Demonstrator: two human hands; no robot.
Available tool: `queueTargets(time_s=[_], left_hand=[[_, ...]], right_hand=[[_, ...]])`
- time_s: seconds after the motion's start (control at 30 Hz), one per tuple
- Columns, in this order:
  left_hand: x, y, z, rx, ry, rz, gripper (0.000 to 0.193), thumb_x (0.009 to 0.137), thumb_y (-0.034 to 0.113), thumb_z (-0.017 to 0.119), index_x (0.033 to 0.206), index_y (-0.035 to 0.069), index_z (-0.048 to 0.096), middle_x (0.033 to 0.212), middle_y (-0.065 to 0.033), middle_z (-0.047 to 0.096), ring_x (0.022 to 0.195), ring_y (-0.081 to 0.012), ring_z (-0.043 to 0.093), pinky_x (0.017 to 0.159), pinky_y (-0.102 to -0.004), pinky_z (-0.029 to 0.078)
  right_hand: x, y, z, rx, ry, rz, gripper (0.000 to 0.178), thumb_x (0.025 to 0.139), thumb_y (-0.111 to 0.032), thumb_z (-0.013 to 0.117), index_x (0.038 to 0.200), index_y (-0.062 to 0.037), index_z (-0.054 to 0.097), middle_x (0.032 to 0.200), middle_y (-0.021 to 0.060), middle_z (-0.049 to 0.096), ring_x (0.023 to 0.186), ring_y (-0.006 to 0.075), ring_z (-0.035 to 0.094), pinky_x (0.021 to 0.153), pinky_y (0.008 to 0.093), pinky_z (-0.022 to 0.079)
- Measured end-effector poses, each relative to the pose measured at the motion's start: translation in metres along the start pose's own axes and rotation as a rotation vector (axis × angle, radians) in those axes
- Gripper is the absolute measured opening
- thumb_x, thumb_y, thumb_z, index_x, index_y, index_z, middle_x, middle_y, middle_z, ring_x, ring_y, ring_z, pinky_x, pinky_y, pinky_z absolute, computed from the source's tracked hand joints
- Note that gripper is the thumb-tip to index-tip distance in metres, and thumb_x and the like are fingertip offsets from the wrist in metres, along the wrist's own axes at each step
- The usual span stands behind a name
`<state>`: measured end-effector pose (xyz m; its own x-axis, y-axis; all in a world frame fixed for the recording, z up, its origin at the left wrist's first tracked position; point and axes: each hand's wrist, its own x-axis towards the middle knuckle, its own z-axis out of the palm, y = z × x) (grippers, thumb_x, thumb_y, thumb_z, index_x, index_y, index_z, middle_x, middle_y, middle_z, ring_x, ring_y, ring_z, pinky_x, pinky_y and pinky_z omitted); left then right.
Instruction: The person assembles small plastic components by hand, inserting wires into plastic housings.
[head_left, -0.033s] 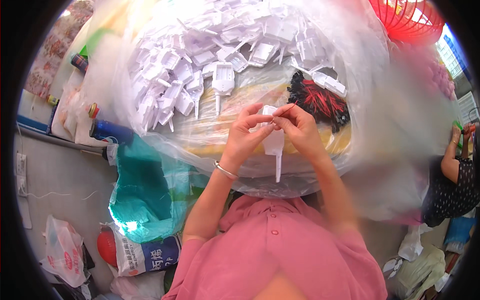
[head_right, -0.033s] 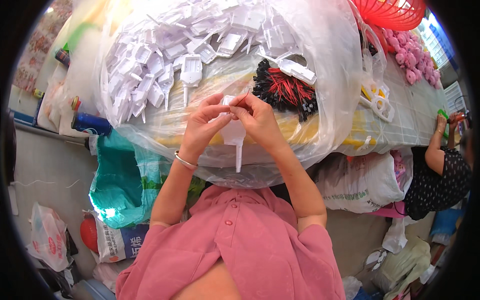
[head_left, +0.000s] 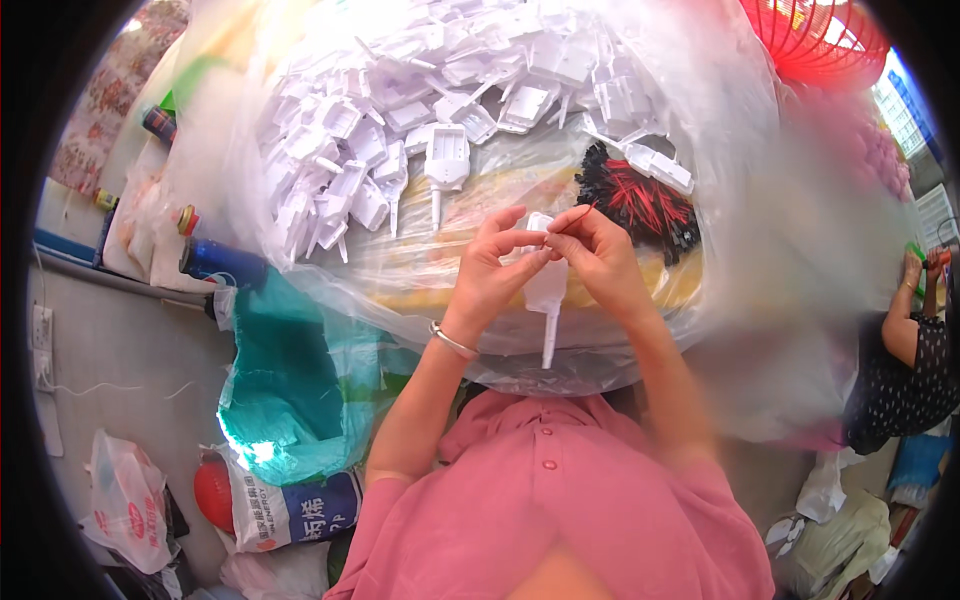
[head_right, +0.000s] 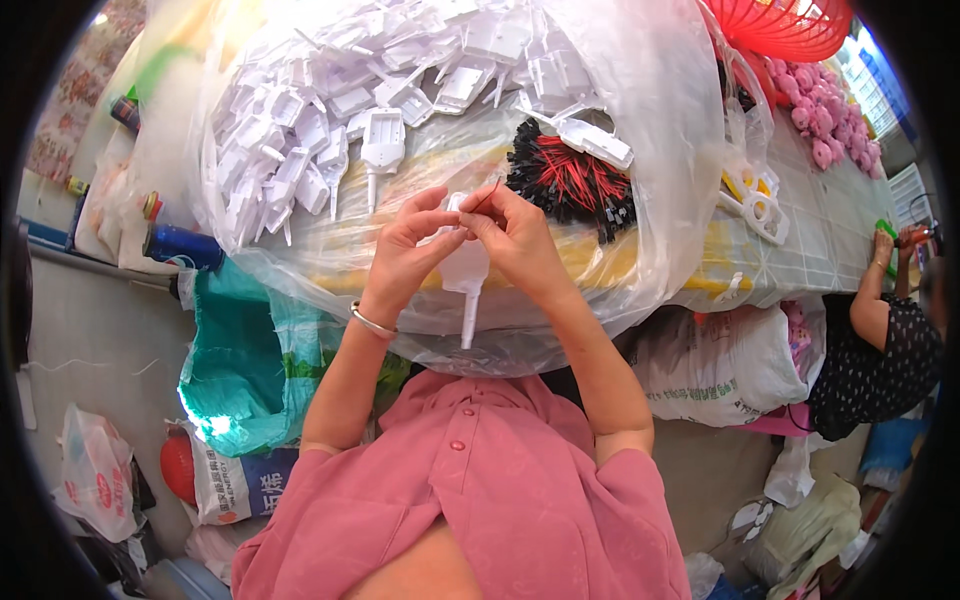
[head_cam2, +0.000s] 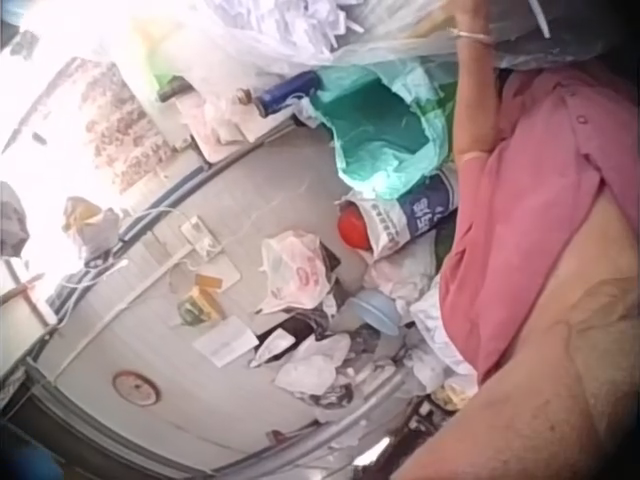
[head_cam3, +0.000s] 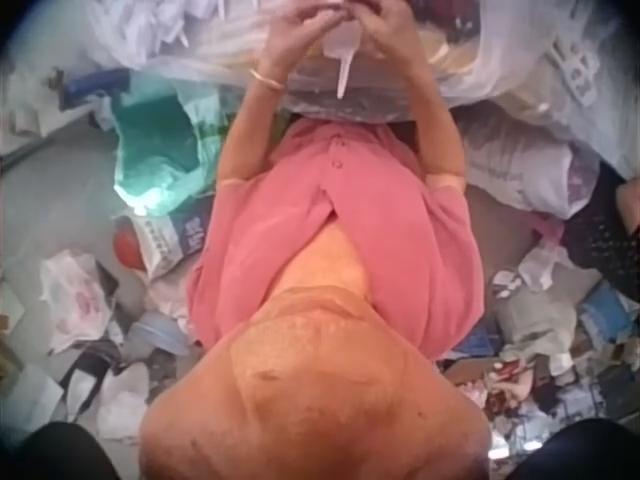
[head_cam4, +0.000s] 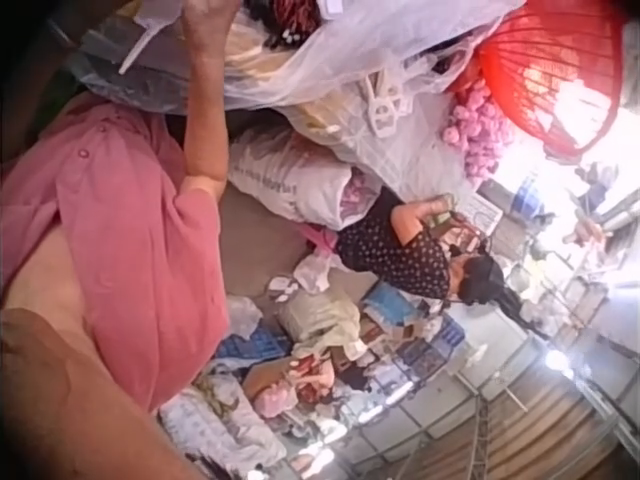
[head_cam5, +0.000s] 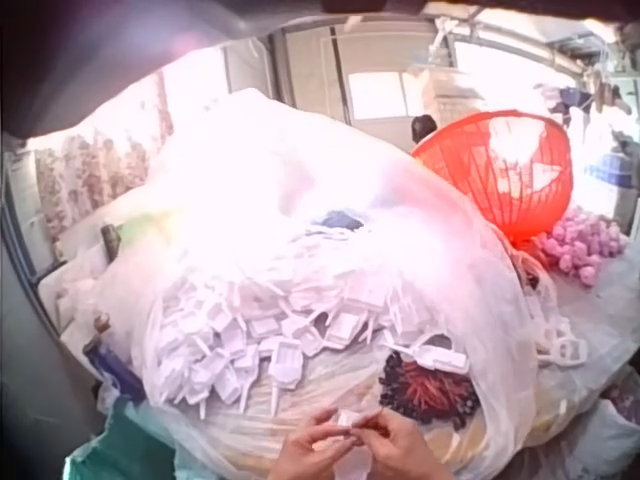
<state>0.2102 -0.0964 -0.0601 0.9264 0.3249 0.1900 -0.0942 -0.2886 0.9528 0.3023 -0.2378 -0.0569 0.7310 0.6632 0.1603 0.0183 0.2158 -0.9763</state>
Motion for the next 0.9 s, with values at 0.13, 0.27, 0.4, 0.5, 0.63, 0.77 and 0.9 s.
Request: queueTargets(time_s=[0.13,0.27,0.4,0.5,0.63,0.77,0.9], left_hand=[[0.002,0.003,-0.001,0.06,0.014,0.013,0.021,0.076,0.013,0.073,0.095,0.006,0.07,0.13,-0.0145,0.045,0.122,-0.0205,0.043,0.1,-0.0337,0.034],[0.004,0.004,-0.008,-0.238,-0.062,-0.159,0.017,0.079,0.014,0.07,0.092,0.003,0.069,0.131,-0.0137,0.045,0.12,-0.0201,0.044,0.098,-0.0334,0.035],[0.004,-0.008,-0.016,-0.81,-0.088,-0.405,0.02,0.083,0.011,0.062,0.098,-0.001,0.066,0.123,-0.0121,0.053,0.108,-0.0171,0.053,0.092,-0.0321,0.042],[0.005,-0.005,-0.015,-1.028,-0.081,-0.534,0.023,0.084,0.009,0.06,0.104,-0.002,0.064,0.116,-0.0114,0.058,0.101,-0.0163,0.058,0.09,-0.031,0.045],[-0.001,0.0,-0.01,-0.799,-0.084,-0.386,0.022,0.084,0.005,0.06,0.104,-0.002,0.064,0.125,-0.0123,0.051,0.108,-0.0164,0.054,0.091,-0.029,0.044],[-0.002,-0.002,-0.012,-0.468,-0.161,-0.232,0.019,0.082,0.006,0.064,0.1,-0.001,0.066,0.126,-0.0117,0.05,0.106,-0.0142,0.054,0.088,-0.0269,0.044],[0.001,-0.001,-0.012,-0.515,-0.204,-0.245,0.015,0.082,0.007,0.065,0.095,-0.001,0.067,0.123,-0.0098,0.051,0.099,-0.0122,0.055,0.084,-0.0251,0.045]], right_hand=[[0.001,-0.004,0.0,-0.106,0.037,-0.062,0.007,0.084,-0.004,0.063,0.089,-0.0018,0.058,0.081,0.0014,0.061,0.071,0.0064,0.056,0.064,0.0202,0.044],[0.003,-0.001,-0.003,-0.244,0.086,-0.1,0.008,0.082,-0.005,0.065,0.087,-0.0017,0.059,0.083,0.0017,0.061,0.072,0.0063,0.055,0.063,0.0205,0.044],[0.0,-0.007,0.001,-0.428,0.001,-0.245,0.006,0.08,-0.006,0.065,0.082,-0.0012,0.062,0.085,0.0046,0.06,0.075,0.0131,0.058,0.063,0.0247,0.045],[-0.001,-0.009,-0.004,-0.532,-0.083,-0.354,0.007,0.079,-0.007,0.065,0.084,-0.0013,0.063,0.083,0.0072,0.06,0.074,0.0178,0.059,0.064,0.0265,0.045],[0.0,-0.019,-0.004,-0.857,-0.151,-0.519,0.009,0.078,-0.006,0.064,0.086,-0.0014,0.064,0.082,0.0086,0.06,0.072,0.0198,0.058,0.065,0.0273,0.044],[0.004,-0.018,-0.002,-0.696,-0.148,-0.433,0.01,0.078,-0.005,0.064,0.088,-0.0026,0.065,0.079,0.0073,0.061,0.074,0.0175,0.059,0.066,0.0267,0.044],[0.005,-0.004,-0.004,-0.301,-0.1,-0.109,0.012,0.081,-0.004,0.063,0.092,-0.0009,0.065,0.085,0.0046,0.063,0.08,0.012,0.059,0.071,0.0247,0.045]])
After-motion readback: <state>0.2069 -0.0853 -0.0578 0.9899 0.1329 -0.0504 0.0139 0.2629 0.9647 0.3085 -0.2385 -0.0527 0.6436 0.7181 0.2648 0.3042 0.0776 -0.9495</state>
